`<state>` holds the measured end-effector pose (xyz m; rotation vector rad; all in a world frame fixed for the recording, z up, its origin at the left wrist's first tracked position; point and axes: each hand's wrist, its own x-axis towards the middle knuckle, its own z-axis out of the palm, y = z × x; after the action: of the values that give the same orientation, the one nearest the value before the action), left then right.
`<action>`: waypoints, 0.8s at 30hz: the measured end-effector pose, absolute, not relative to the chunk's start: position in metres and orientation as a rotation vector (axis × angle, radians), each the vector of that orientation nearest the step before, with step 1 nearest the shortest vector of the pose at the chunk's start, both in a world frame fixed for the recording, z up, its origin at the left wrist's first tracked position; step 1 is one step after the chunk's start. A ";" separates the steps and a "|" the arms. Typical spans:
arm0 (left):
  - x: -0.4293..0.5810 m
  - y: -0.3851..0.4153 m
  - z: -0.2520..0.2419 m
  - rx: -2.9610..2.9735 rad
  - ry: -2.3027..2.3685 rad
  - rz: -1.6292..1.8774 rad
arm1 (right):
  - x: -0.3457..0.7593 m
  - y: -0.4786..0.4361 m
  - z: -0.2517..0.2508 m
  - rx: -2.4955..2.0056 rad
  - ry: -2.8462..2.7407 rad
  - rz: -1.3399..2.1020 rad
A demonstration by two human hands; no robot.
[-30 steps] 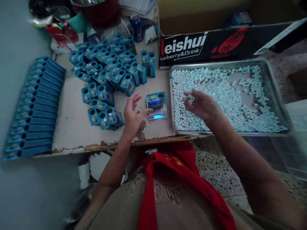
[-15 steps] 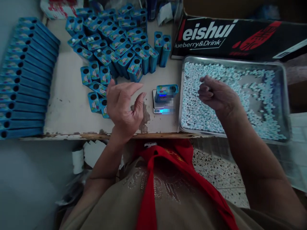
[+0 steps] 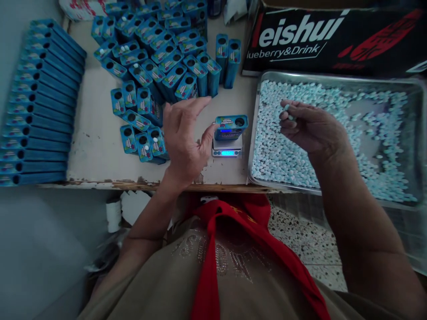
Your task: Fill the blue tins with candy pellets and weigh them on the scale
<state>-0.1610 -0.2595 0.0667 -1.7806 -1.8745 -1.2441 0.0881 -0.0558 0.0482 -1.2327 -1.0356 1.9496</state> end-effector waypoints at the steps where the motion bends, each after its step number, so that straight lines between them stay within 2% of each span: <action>1: -0.160 -0.258 0.069 -1.787 -1.898 -1.233 | 0.092 -0.054 0.047 -1.216 -1.113 1.918; 3: -0.159 -0.254 0.064 -1.775 -2.041 -1.236 | 0.103 -0.052 0.046 -1.155 -1.402 1.754; 6: -0.162 -0.239 0.029 -1.704 -2.263 -1.370 | 0.115 -0.056 0.043 -1.077 -1.918 1.164; 8: -0.165 -0.223 -0.001 -1.764 -2.308 -1.527 | 0.115 -0.065 0.039 -1.050 -1.982 0.902; 9: -0.166 -0.215 -0.014 -1.835 -2.317 -1.593 | 0.111 -0.070 0.036 -1.048 -1.896 0.957; 11: -0.161 -0.199 -0.024 -2.003 -2.295 -1.629 | 0.097 -0.082 0.029 -1.073 -1.574 1.350; 13: -0.150 -0.187 -0.013 -2.175 -2.161 -1.489 | 0.080 -0.093 0.021 -1.096 -1.129 1.805; 15: -0.135 -0.181 0.010 -2.316 -1.952 -1.248 | 0.066 -0.101 0.017 -1.091 -0.734 2.066; 19: -0.116 -0.174 0.040 -2.448 -1.682 -0.997 | 0.048 -0.111 0.019 -1.021 -0.266 2.192; 24: -0.128 -0.174 0.023 -2.266 -1.823 -1.067 | 0.038 -0.113 0.027 -1.024 -0.089 2.174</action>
<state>-0.1282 -0.1742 0.0225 -2.2658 -1.8230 -1.0668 0.0379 -0.1134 0.0266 -1.0244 -0.0895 2.1739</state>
